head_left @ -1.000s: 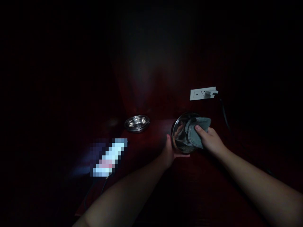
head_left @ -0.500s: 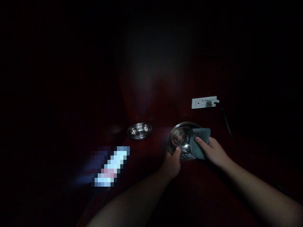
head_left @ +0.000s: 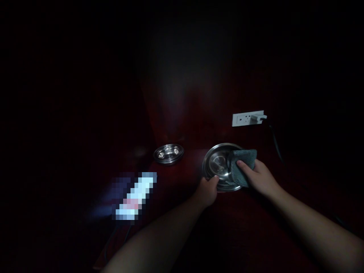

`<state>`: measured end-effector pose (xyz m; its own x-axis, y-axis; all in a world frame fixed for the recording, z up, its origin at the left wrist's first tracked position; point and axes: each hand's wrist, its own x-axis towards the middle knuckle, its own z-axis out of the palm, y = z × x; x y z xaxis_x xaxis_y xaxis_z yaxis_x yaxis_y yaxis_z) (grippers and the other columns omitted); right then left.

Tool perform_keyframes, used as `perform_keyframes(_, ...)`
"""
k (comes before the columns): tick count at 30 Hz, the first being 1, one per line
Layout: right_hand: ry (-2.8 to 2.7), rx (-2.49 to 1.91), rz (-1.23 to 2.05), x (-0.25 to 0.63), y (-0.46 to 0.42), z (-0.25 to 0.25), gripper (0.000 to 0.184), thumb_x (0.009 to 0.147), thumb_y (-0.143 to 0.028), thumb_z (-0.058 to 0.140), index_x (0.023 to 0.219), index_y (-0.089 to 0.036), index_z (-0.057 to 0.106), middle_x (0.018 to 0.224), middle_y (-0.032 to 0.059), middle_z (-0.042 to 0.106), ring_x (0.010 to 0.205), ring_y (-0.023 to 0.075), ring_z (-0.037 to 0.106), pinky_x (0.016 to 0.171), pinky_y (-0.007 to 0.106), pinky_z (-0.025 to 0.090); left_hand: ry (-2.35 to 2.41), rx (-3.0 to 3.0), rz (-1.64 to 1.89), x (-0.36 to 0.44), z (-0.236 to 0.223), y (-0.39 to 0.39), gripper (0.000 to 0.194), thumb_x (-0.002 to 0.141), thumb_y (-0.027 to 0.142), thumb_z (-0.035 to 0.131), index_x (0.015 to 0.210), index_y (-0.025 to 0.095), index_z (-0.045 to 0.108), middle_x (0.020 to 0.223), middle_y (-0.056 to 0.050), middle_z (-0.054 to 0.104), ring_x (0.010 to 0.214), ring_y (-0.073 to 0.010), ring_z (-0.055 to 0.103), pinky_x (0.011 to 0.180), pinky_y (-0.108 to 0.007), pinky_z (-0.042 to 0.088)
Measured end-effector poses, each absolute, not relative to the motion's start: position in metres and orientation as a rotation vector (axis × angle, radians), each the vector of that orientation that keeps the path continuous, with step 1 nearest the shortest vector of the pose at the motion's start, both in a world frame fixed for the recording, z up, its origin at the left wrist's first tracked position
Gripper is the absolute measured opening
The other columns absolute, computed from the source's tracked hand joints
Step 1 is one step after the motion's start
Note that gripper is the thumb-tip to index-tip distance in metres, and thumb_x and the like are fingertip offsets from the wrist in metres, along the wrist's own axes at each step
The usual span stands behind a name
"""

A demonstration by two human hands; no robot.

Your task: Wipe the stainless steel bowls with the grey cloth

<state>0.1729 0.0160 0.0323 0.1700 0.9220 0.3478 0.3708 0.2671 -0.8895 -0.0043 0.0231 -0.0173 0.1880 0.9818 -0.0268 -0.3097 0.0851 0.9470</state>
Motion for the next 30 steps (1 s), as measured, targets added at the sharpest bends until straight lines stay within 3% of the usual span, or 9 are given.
perform_keyframes(7,-1.375,-1.276,0.529,0.177,0.021,0.029,0.029,0.077,-0.043,0.063,0.094,-0.02,0.061,0.089,0.0095,0.07,0.079,0.027,0.067,0.071,0.042,0.055,0.907,1.154,1.126,-0.006,-0.014,0.022,0.029,0.077,0.032,0.061,0.098,0.015,0.067,0.099,-0.01,0.073,0.107,-0.0297,0.063,0.101,-0.046,0.044)
perform_keyframes(10,-1.343,-1.272,0.476,0.177,0.023,0.027,0.029,0.077,-0.04,0.063,0.097,-0.019,0.06,0.091,0.009,0.069,0.08,0.0255,0.066,0.072,0.042,0.055,0.866,1.308,1.146,-0.005,-0.009,0.016,0.031,0.078,0.029,0.06,0.105,0.014,0.065,0.115,-0.011,0.068,0.11,-0.0252,0.061,0.099,-0.041,0.046)
perform_keyframes(13,-1.348,-1.388,0.326,0.18,0.023,0.027,0.029,0.076,-0.037,0.062,0.096,-0.017,0.06,0.091,0.0092,0.067,0.077,0.0232,0.063,0.07,0.041,0.053,0.824,1.363,1.035,-0.006,-0.003,0.011,0.047,0.076,0.037,0.065,0.118,0.018,0.058,0.12,-0.013,0.065,0.098,-0.0233,0.066,0.075,-0.035,0.056)
perform_keyframes(16,-1.384,-1.407,0.203,0.183,0.023,0.029,0.028,0.075,-0.036,0.062,0.096,-0.017,0.06,0.088,0.0081,0.066,0.073,0.0205,0.061,0.068,0.039,0.051,0.779,1.425,0.913,-0.009,0.002,0.006,0.055,0.075,0.046,0.065,0.122,0.02,0.055,0.114,-0.013,0.067,0.079,-0.0176,0.067,0.055,-0.023,0.052)
perform_keyframes(19,-1.392,-1.399,0.179,0.184,0.022,0.03,0.03,0.074,-0.039,0.061,0.096,-0.018,0.059,0.088,0.0074,0.065,0.073,0.0213,0.06,0.068,0.041,0.05,0.8,1.398,0.909,-0.008,0.004,0.004,0.051,0.079,0.045,0.06,0.123,0.019,0.054,0.106,-0.011,0.069,0.065,-0.0118,0.065,0.048,-0.018,0.048)
perform_keyframes(24,-1.367,-1.382,0.37,0.177,0.019,0.03,0.028,0.074,-0.041,0.059,0.092,-0.02,0.059,0.089,0.0071,0.066,0.077,0.0239,0.063,0.072,0.043,0.052,0.838,1.259,1.089,0.0,-0.001,0.008,0.051,0.08,0.03,0.06,0.128,0.022,0.049,0.117,-0.011,0.064,0.085,-0.0178,0.067,0.052,-0.021,0.055)
perform_keyframes(30,-1.343,-1.456,0.763,0.161,0.01,0.034,0.027,0.076,-0.042,0.057,0.089,-0.019,0.063,0.085,0.006,0.069,0.069,0.0209,0.063,0.069,0.035,0.052,0.787,1.161,1.237,0.005,-0.003,0.013,0.048,0.08,0.028,0.059,0.127,0.021,0.049,0.124,-0.013,0.061,0.094,-0.022,0.068,0.056,-0.025,0.057)
